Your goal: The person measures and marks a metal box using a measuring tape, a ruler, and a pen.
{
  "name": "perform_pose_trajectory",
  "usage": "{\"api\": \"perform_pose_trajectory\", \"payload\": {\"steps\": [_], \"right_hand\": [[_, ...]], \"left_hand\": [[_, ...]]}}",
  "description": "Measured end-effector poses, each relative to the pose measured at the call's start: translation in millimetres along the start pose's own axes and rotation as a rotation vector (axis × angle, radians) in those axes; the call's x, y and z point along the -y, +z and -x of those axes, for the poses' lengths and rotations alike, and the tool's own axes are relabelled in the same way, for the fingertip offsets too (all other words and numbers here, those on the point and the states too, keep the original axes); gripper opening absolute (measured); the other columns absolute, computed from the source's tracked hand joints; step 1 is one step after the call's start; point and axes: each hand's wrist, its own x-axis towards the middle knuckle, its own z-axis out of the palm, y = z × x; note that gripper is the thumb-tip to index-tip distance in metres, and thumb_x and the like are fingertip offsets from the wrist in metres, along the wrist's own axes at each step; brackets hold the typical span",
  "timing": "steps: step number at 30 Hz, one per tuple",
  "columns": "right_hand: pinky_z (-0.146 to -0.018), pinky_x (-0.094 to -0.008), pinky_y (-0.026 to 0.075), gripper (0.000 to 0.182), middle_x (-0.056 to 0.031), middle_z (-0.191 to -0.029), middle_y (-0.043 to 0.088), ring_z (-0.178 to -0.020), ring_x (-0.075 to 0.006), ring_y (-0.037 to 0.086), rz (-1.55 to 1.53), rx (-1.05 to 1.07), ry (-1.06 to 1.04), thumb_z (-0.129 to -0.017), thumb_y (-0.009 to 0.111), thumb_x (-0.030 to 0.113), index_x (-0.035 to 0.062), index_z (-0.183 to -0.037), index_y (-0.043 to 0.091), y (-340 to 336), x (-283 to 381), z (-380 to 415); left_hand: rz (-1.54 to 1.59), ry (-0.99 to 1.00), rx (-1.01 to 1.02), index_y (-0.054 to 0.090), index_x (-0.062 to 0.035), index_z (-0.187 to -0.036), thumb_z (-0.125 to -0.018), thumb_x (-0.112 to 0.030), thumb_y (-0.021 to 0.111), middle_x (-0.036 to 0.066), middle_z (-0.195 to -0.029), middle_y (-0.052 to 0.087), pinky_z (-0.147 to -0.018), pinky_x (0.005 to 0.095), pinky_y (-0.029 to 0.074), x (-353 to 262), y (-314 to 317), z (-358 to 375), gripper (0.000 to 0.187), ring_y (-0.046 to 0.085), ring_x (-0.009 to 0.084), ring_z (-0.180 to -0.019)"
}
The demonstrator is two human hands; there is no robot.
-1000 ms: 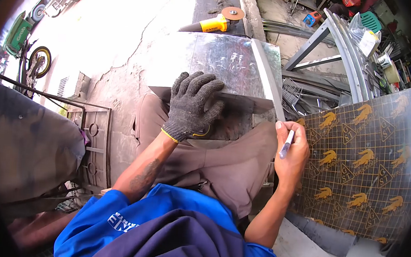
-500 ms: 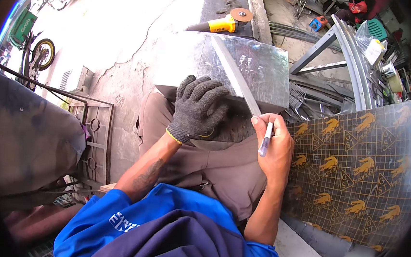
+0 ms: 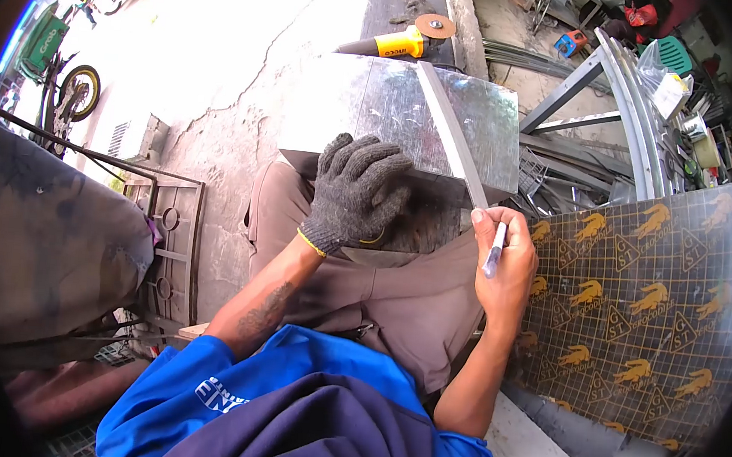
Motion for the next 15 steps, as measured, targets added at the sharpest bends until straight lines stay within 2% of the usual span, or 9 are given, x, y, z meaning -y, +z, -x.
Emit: {"api": "perform_pose_trajectory", "payload": {"steps": [6, 9, 10, 11, 12, 13, 15], "right_hand": [[-0.063, -0.0303, 0.047, 0.028, -0.0051, -0.071, 0.062, -0.065, -0.0115, 0.054, -0.013, 0.198, -0.019, -0.098, 0.075, 0.028, 0.0014, -0.098, 0.067, 12, 10, 1], [-0.063, -0.0319, 0.049, 0.023, -0.0067, -0.074, 0.067, -0.065, -0.0115, 0.058, 0.008, 0.205, -0.043, -0.097, 0.077, 0.025, 0.0038, -0.101, 0.068, 33, 38, 11], [-0.064, -0.0317, 0.049, 0.023, -0.0069, -0.073, 0.067, -0.065, -0.0115, 0.058, -0.021, 0.221, -0.082, -0.096, 0.078, 0.023, 0.0031, -0.102, 0.067, 41, 38, 13], [-0.065, -0.0326, 0.050, 0.025, -0.0086, -0.076, 0.067, -0.066, -0.0134, 0.058, -0.051, 0.274, -0.016, -0.095, 0.079, 0.021, 0.0024, -0.105, 0.066, 48, 39, 15], [-0.068, -0.0351, 0.051, 0.026, -0.0110, -0.081, 0.067, -0.069, -0.0180, 0.061, -0.091, 0.270, -0.056, -0.094, 0.079, 0.020, 0.0024, -0.107, 0.065, 57, 37, 19], [-0.070, -0.0377, 0.052, 0.027, -0.0134, -0.086, 0.068, -0.073, -0.0226, 0.064, -0.129, 0.263, -0.094, -0.093, 0.079, 0.019, 0.0024, -0.109, 0.064, 66, 34, 22], [-0.078, -0.0438, 0.052, 0.029, -0.0187, -0.099, 0.068, -0.086, -0.0344, 0.067, -0.121, 0.278, -0.129, -0.092, 0.078, 0.016, 0.0031, -0.113, 0.062, 77, 32, 26]], "left_hand": [[0.016, -0.014, 0.008, 0.069, -0.0183, -0.124, -0.082, -0.029, 0.079, 0.006, -0.130, 0.064, -0.114, 0.0533, 0.036, -2, -5, 2, 0.044, 0.056, 0.0321, -0.126], [0.062, 0.038, 0.007, 0.070, -0.0178, -0.119, -0.083, -0.030, 0.078, 0.007, -0.130, 0.063, -0.113, 0.0540, 0.037, -5, -12, 23, 0.038, 0.057, 0.0308, -0.125], [0.077, -0.021, 0.006, 0.071, -0.0177, -0.115, -0.083, -0.029, 0.078, 0.007, -0.128, 0.064, -0.111, 0.0534, 0.038, -8, -12, 35, 0.035, 0.057, 0.0313, -0.124], [0.093, -0.081, 0.007, 0.072, -0.0175, -0.112, -0.082, -0.029, 0.079, 0.008, -0.125, 0.064, -0.109, 0.0529, 0.039, -12, -12, 47, 0.033, 0.057, 0.0318, -0.124], [0.117, -0.127, 0.054, 0.069, -0.0147, -0.116, -0.082, -0.028, 0.078, 0.012, -0.125, 0.063, -0.106, 0.0525, 0.041, -13, -11, 58, 0.037, 0.057, 0.0356, -0.122], [0.120, -0.122, 0.065, 0.069, -0.0147, -0.116, -0.082, -0.028, 0.078, 0.012, -0.125, 0.063, -0.106, 0.0525, 0.041, -12, -9, 63, 0.037, 0.057, 0.0356, -0.122], [0.196, -0.301, 0.308, 0.066, -0.0113, -0.122, -0.084, -0.029, 0.075, 0.014, -0.129, 0.061, -0.104, 0.0523, 0.042, -12, -4, 69, 0.043, 0.056, 0.0397, -0.121]]}}
